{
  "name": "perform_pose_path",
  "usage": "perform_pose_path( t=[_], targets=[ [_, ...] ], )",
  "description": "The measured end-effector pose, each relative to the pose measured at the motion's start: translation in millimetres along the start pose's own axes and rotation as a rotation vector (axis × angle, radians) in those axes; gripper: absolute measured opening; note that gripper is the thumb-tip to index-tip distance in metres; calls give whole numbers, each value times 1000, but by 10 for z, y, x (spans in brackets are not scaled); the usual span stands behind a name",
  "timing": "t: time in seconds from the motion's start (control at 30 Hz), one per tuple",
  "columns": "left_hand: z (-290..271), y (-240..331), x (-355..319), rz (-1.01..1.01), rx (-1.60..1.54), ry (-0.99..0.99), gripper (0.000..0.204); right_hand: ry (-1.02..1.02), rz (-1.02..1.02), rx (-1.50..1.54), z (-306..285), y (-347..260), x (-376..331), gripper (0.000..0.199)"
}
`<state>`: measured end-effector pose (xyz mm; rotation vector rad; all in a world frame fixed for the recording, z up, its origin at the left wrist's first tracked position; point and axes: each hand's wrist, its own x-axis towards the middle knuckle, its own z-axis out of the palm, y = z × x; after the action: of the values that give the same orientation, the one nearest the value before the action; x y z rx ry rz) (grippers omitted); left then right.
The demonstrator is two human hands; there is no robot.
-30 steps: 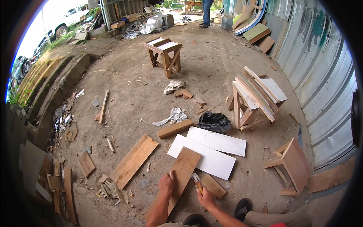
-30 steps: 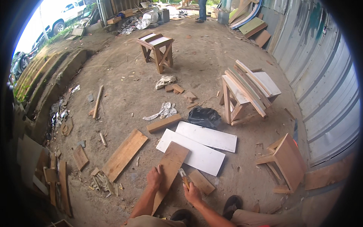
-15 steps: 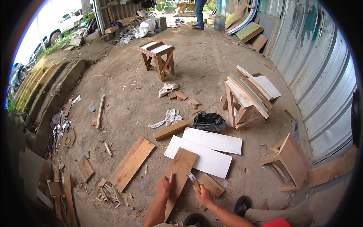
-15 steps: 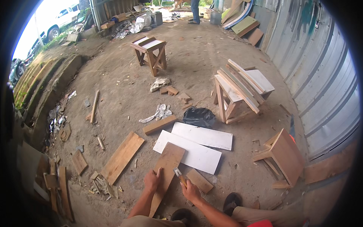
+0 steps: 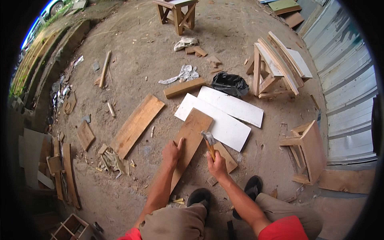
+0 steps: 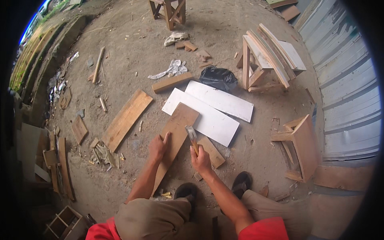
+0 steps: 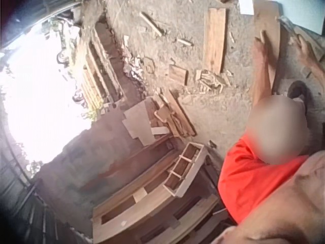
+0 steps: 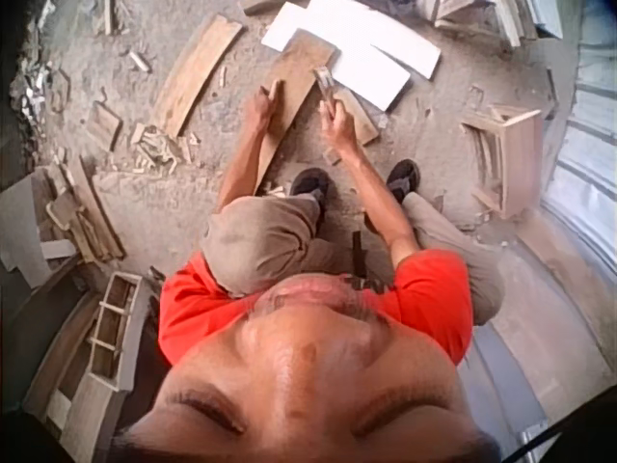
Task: The person sits on the ground and uses a hammer to drive nails into a wooden plank. They repeatedly position the plank, hammer the nails, and inspect the work. The person also uses the hammer to pry or adjust the wood.
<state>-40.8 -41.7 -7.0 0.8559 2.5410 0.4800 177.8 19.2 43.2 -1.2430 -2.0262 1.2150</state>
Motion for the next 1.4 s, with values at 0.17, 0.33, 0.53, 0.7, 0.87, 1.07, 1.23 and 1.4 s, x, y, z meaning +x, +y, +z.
perform_pose_path(
  t=[0.17, 0.33, 0.53, 0.7, 0.87, 1.07, 1.23, 1.4],
  targets=[
    [-64, 51, 8, -20, -16, -22, 74, 75, -94, 140, -48, -279, 46, 28],
    [12, 95, 15, -41, -7, -25, 73, 5, -18, -52, 260, 290, 149, 32],
    [14, -9, -4, -55, 10, -26, 74, -60, -44, 45, 78, -82, 199, 33],
    [25, 33, 59, -49, -13, -26, 75, 77, -239, 134, 65, -124, 227, 32],
    [21, 38, 57, -36, 43, -31, 73, -10, -32, -162, 248, 461, 332, 30],
    [102, 1, 80, -13, 18, 20, 74, 61, -92, 84, 116, 116, 305, 29],
    [70, 47, 86, -17, 1, 1, 73, -63, 36, -225, 273, 485, 383, 31],
    [73, 19, 79, -13, -9, 11, 73, -9, 15, -28, 198, 358, 300, 33]
  ],
)
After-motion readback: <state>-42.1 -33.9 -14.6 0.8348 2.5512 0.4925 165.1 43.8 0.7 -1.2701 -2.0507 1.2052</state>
